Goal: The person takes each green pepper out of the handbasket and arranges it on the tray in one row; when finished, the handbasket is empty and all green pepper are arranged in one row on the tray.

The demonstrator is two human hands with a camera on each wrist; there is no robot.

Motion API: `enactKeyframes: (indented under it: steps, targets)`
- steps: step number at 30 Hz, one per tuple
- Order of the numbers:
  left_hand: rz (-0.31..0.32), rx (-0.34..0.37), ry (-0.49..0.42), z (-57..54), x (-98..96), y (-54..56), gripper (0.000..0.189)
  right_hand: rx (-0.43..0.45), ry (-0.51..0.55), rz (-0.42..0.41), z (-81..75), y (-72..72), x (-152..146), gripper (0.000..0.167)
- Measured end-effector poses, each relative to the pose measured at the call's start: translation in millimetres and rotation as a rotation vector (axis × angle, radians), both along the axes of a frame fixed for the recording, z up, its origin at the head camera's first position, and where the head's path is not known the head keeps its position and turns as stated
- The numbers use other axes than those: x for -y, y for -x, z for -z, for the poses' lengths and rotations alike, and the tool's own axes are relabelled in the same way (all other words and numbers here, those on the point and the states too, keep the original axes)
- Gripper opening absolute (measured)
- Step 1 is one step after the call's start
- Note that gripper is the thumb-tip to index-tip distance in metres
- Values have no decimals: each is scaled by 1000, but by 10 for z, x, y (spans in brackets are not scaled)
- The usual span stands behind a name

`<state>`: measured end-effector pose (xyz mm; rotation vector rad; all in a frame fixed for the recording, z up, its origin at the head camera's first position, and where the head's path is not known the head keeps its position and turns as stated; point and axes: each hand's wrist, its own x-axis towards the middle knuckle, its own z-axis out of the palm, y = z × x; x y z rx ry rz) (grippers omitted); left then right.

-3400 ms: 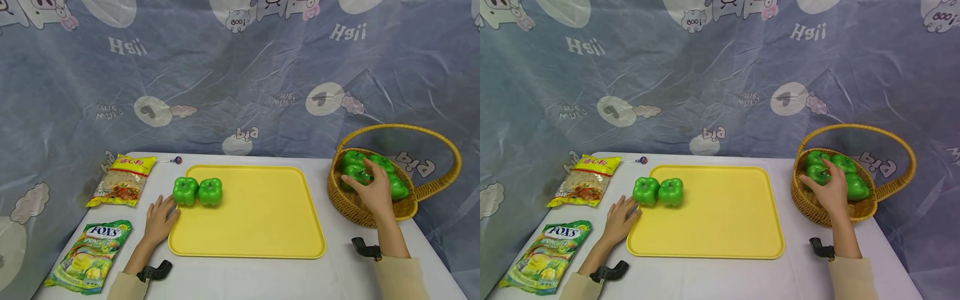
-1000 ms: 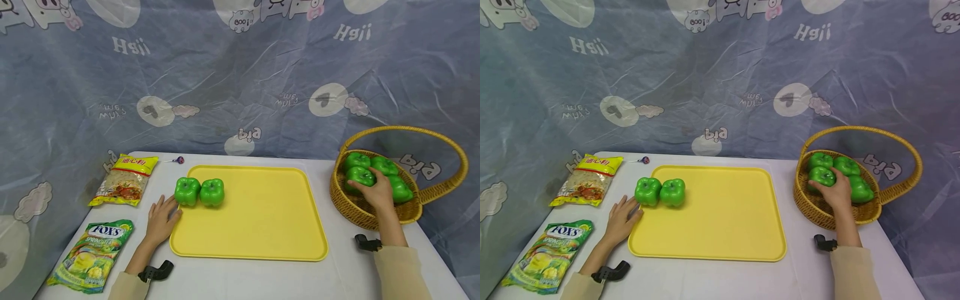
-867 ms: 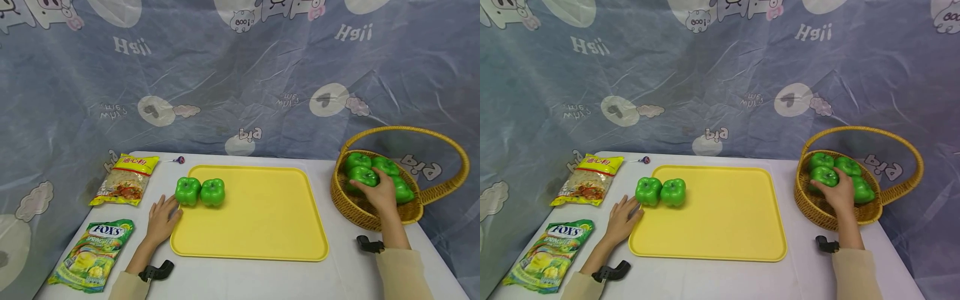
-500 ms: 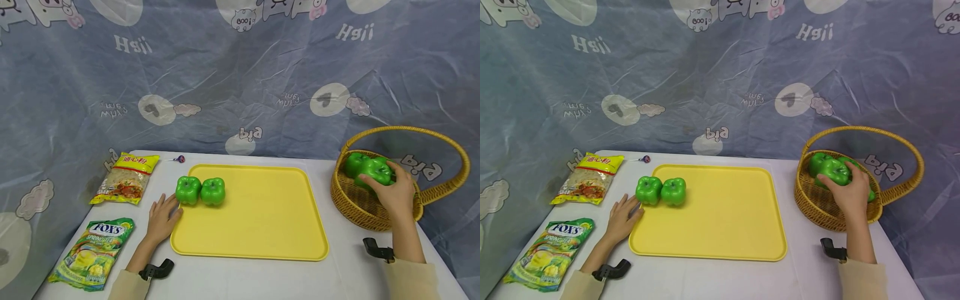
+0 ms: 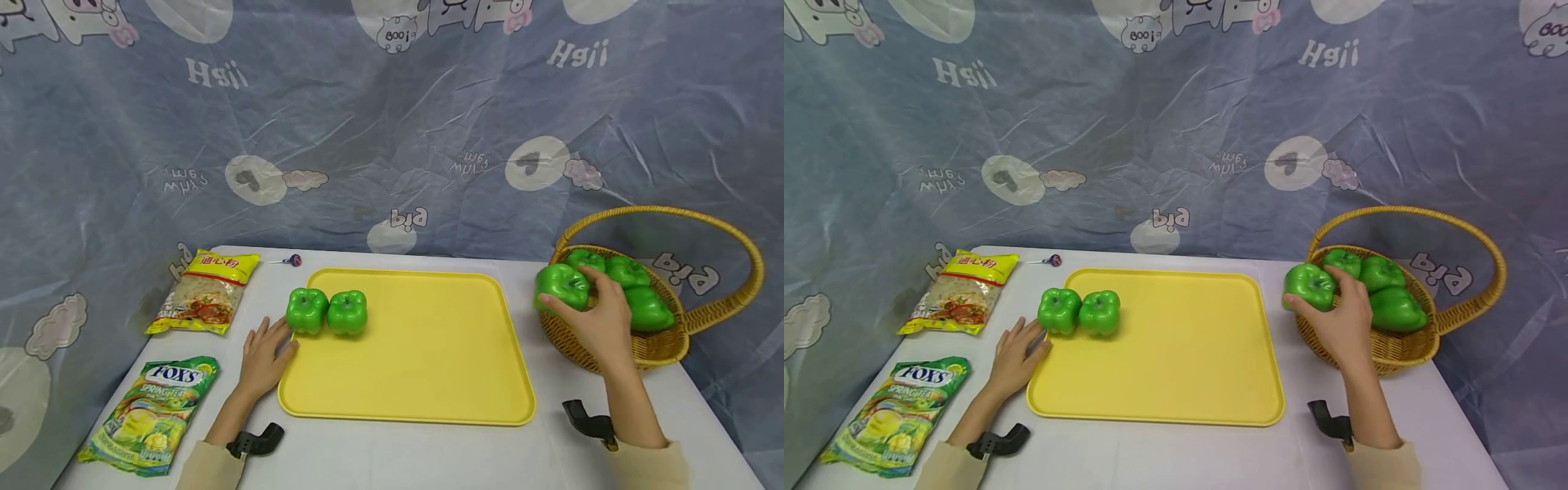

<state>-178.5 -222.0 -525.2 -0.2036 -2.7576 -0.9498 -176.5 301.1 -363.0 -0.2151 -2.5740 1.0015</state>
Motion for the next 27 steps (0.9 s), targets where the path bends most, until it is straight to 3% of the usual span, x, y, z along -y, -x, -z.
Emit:
enactKeyframes:
  steps: [8,14,20,27]
  targets:
    - [-5,3,0,15,8,7,44,19,20,-189,238,128,615,87]
    - [-4,3,3,29,10,17,44,33,64,-298,301,235,1120,84]
    - [-5,18,9,11,2,16,45,70,79,-362,338,311,1565,80]
    - [-10,24,7,-9,-9,3,46,139,92,-380,458,362,1920,81]
